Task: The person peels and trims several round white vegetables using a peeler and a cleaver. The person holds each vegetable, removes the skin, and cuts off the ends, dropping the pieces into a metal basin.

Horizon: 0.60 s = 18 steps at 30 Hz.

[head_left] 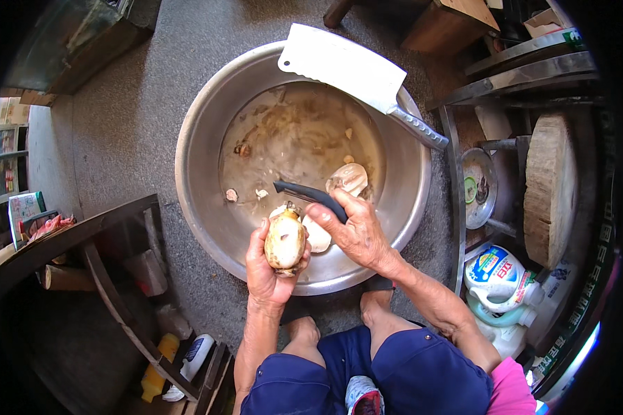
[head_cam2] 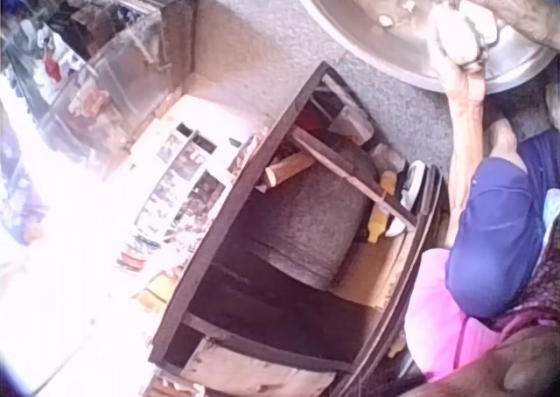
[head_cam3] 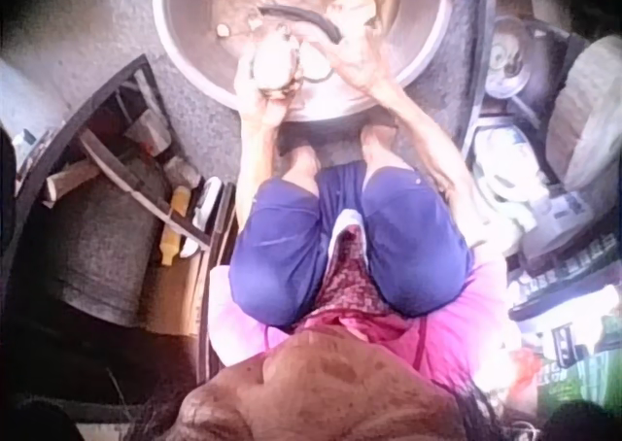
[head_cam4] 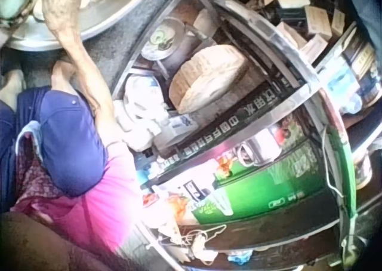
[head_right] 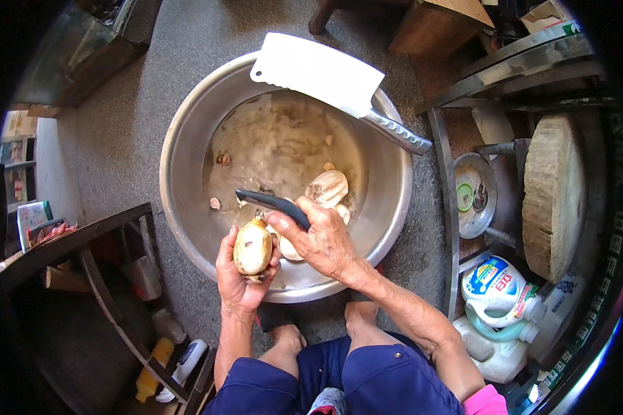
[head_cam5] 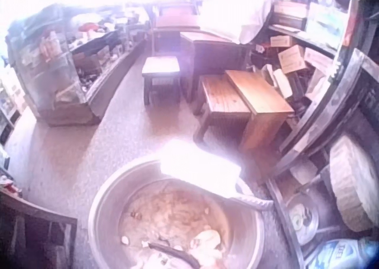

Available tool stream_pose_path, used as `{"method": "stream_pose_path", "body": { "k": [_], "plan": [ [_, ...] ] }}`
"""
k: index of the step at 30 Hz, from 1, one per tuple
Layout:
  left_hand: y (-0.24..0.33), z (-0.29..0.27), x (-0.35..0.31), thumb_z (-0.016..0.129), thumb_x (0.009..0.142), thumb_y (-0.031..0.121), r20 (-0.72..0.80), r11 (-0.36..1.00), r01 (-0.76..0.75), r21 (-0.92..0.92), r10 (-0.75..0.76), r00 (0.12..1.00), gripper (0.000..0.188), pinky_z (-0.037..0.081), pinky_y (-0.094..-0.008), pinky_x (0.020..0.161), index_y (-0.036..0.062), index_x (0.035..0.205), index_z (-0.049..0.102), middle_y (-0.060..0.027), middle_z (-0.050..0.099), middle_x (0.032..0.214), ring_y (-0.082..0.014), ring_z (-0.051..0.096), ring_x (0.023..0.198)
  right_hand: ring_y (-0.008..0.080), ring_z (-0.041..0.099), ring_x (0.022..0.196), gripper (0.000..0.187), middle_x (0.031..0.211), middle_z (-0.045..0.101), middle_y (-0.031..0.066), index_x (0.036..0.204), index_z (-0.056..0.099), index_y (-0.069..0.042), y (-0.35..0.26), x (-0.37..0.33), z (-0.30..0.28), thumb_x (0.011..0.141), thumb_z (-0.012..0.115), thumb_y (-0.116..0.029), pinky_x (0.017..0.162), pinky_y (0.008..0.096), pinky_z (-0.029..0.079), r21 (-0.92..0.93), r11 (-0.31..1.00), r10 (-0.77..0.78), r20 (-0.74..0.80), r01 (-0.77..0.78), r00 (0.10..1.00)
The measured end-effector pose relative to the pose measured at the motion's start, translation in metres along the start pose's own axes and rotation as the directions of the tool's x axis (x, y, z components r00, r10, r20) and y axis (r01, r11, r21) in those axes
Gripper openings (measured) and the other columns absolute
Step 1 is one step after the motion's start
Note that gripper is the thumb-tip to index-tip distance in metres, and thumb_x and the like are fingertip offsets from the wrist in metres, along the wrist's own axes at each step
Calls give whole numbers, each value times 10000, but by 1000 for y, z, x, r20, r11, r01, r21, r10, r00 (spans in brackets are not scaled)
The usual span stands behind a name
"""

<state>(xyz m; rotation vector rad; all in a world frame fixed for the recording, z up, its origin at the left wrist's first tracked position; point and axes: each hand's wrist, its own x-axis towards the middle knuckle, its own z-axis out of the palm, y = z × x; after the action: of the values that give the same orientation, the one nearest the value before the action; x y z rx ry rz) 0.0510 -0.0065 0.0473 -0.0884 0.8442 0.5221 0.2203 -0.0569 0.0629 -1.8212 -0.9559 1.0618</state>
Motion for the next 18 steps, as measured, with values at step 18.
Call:
{"method": "stream_pose_path", "body": {
  "k": [18],
  "plan": [
    [-7, 21, -18, 418, 1022, 367, 28, 868, -365, 337, 378, 925, 401, 548, -349, 843, 73, 1290, 466, -152, 601, 1159, -227, 635, 983, 59, 554, 726, 371, 815, 585, 22, 989, 630, 49, -43, -5, -5, 750, 779, -192, 636, 227, 490, 322, 915, 166, 248, -243, 954]
  ]
}}
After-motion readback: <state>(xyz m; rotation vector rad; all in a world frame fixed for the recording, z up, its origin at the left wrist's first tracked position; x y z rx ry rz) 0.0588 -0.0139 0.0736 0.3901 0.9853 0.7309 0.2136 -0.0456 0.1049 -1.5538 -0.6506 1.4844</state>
